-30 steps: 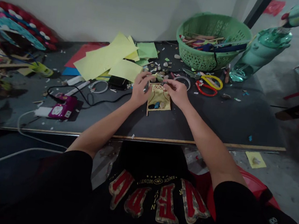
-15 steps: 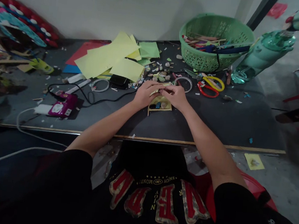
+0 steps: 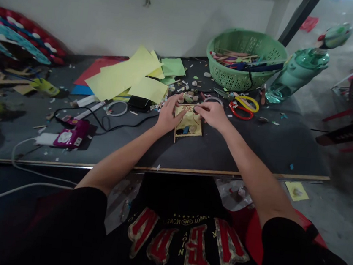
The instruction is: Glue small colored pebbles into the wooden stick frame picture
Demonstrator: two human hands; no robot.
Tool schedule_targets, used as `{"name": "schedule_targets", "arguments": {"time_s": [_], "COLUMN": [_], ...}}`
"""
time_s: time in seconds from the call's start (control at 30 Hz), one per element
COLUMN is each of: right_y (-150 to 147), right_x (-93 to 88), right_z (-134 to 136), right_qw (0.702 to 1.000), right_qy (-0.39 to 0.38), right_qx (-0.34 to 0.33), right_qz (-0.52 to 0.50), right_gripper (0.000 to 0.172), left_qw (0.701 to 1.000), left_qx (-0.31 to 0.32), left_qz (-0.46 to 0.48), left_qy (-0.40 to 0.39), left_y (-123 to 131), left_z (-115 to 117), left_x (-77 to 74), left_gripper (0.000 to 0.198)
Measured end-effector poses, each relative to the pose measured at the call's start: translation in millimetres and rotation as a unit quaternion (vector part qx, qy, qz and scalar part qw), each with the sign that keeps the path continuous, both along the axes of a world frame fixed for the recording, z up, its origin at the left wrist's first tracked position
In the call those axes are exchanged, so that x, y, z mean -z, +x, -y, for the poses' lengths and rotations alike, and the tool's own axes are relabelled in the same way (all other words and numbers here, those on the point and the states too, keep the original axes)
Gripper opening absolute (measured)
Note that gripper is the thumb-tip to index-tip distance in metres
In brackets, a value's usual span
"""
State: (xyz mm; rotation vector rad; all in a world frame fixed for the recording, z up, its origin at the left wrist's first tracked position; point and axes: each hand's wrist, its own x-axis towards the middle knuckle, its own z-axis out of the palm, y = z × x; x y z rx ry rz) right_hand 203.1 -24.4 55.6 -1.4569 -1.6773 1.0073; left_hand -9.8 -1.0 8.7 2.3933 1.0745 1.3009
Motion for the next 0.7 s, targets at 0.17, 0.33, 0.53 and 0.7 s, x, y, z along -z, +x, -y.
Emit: {"name": "schedule_targets", "arguments": {"time_s": [0.17,0.33,0.53,0.7], "right_y": [-8.5,-33.3,-46.3,-42.8], "right_x": [-47.2,-55.7,-59.4,-52.0], "right_z": [6.8,11.3,7.5,-5.4], "right_qw": [0.922,0.866,0.847,0.856], "right_qy": [0.038,-0.031,-0.158,-0.266], "right_qx": [-0.134,-0.17,-0.163,-0.156], "right_qz": [0.362,0.47,0.482,0.415], "right_gripper": [0.022,0.021,0.025,0.038], "left_qw": [0.999,0.998,0.994,0.983], "left_qx": [-0.045,-0.049,-0.01,0.012], "left_qz": [0.008,-0.025,-0.108,-0.179], "left_qy": [-0.016,0.006,0.011,-0.031], "left_y": [-8.8,-10.1,-11.1,-8.6], "left_z": [-9.4,-8.8,-5.8,-4.5], "left_x": [0.6,2.1,2.7,1.0], "left_gripper": [0.031,0.033,0.026,0.027]}}
